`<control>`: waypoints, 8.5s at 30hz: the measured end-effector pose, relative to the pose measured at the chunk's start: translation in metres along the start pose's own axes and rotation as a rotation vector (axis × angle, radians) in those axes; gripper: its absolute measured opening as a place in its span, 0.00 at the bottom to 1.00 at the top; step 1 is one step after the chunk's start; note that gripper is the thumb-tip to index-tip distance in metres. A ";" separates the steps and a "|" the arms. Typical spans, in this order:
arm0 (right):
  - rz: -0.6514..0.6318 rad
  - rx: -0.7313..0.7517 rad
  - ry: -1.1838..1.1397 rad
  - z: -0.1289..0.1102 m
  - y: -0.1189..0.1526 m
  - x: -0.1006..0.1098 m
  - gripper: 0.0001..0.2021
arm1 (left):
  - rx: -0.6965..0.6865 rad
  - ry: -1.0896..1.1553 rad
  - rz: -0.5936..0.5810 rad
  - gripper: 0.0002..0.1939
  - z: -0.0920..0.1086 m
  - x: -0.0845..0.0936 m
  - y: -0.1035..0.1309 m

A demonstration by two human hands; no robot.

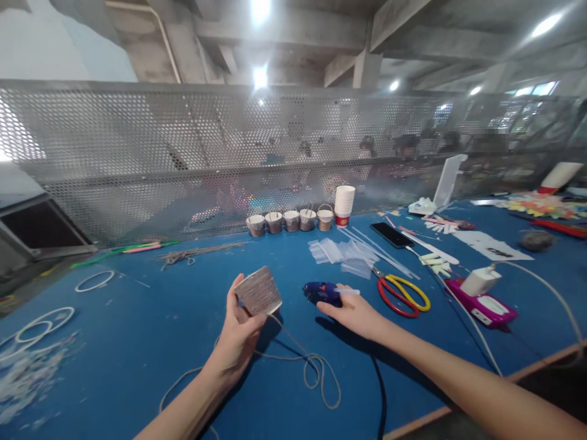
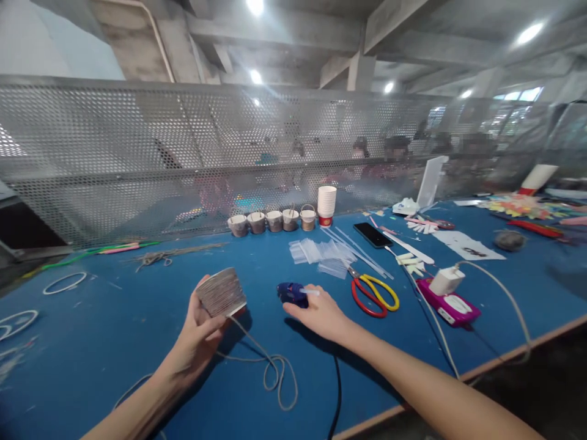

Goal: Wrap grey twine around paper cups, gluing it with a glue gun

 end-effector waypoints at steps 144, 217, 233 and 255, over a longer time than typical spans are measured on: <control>-0.002 0.196 -0.208 -0.049 0.048 -0.017 0.12 | 0.162 0.173 -0.069 0.41 -0.009 -0.001 0.001; -0.039 0.094 -0.266 -0.039 0.044 -0.019 0.14 | 0.234 0.262 -0.052 0.34 -0.010 0.003 -0.003; 0.092 0.073 -0.299 -0.029 0.039 -0.009 0.13 | 0.193 0.240 -0.011 0.32 -0.009 0.005 -0.005; 0.120 0.055 -0.093 -0.039 0.077 0.021 0.08 | 0.108 0.187 0.099 0.28 0.000 0.003 -0.006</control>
Point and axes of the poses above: each hand's wrist, its own y-axis away from the middle knuckle, its own x-axis out of the back of the hand, z = x × y, the point moved 6 cm from there along -y, towards the middle knuckle, and after that the axes turned 9 degrees about -y, right-handed, at the moved point
